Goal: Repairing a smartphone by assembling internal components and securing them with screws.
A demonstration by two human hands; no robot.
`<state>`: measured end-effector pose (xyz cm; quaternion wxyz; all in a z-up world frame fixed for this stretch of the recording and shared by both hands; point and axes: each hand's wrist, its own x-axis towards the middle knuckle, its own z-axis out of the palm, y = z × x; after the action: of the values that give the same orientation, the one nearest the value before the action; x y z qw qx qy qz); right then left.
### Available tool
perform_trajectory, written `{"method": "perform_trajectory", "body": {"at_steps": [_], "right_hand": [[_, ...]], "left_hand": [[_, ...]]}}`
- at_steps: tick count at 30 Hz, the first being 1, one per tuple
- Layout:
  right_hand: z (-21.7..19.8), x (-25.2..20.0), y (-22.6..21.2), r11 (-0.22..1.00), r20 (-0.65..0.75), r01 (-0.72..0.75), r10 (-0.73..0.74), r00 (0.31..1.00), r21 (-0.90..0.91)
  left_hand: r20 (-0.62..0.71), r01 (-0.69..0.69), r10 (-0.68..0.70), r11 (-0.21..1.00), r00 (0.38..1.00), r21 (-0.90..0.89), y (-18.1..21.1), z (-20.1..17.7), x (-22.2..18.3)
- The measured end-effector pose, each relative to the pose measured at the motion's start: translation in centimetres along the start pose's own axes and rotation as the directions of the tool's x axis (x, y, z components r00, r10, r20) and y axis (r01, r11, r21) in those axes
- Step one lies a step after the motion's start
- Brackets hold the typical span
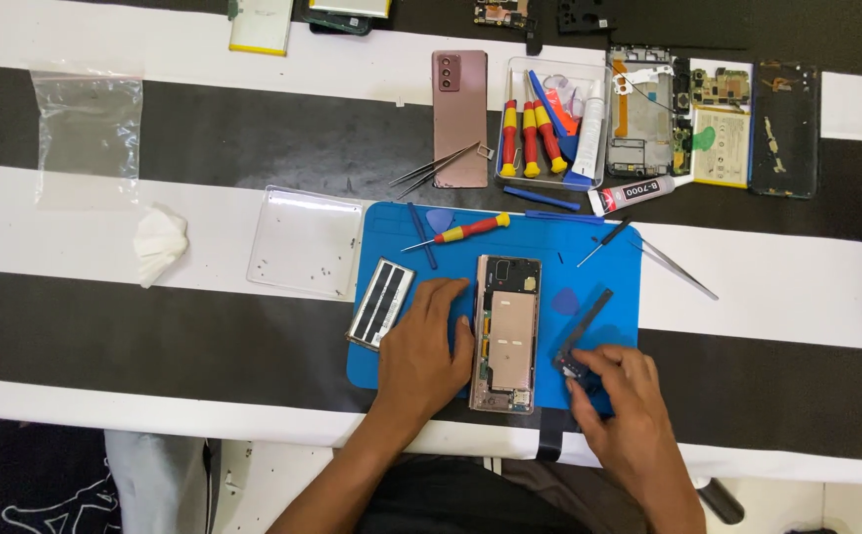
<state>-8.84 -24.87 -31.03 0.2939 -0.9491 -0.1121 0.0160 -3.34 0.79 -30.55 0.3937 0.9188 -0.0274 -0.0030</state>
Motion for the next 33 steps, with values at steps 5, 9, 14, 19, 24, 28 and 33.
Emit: {"method": "perform_trajectory", "body": {"at_steps": [5,9,14,19,24,28,33], "right_hand": [[0.2,0.1,-1.9,0.983,0.071,0.161,-0.168,0.983,0.085],[0.4,1.5,-4.0,0.970,0.209,0.198,-0.224,0.952,0.142],[0.5,2.4,-4.7,0.946,0.201,0.292,-0.316,0.927,0.141],[0.9,2.3,-4.5,0.951,0.227,0.278,-0.303,0.926,0.133],[0.2,2.6,-5.2,0.942,0.225,0.302,-0.330,0.917,0.149],[0.1,2.5,-5.1,0.934,0.223,0.296,-0.337,0.915,0.198],[0.4,2.7,-4.5,0.927,0.205,0.310,-0.352,0.913,0.213]], "left_hand": [[-0.025,0.006,-0.007,0.999,1.000,-0.051,0.0,-0.1,-0.1],[-0.039,-0.022,0.019,0.996,0.999,-0.087,0.0,-0.3,0.0],[-0.035,-0.014,0.011,0.996,0.999,-0.090,-0.1,-0.4,-0.1],[-0.054,-0.062,0.058,0.995,0.997,-0.080,-0.2,-0.3,0.0],[-0.062,-0.065,0.059,0.994,0.996,-0.084,-0.1,-0.4,0.0],[-0.055,-0.054,0.050,0.995,0.997,-0.083,-0.2,-0.2,-0.1],[-0.066,-0.075,0.070,0.994,0.995,-0.085,-0.2,-0.2,0.0]]}}
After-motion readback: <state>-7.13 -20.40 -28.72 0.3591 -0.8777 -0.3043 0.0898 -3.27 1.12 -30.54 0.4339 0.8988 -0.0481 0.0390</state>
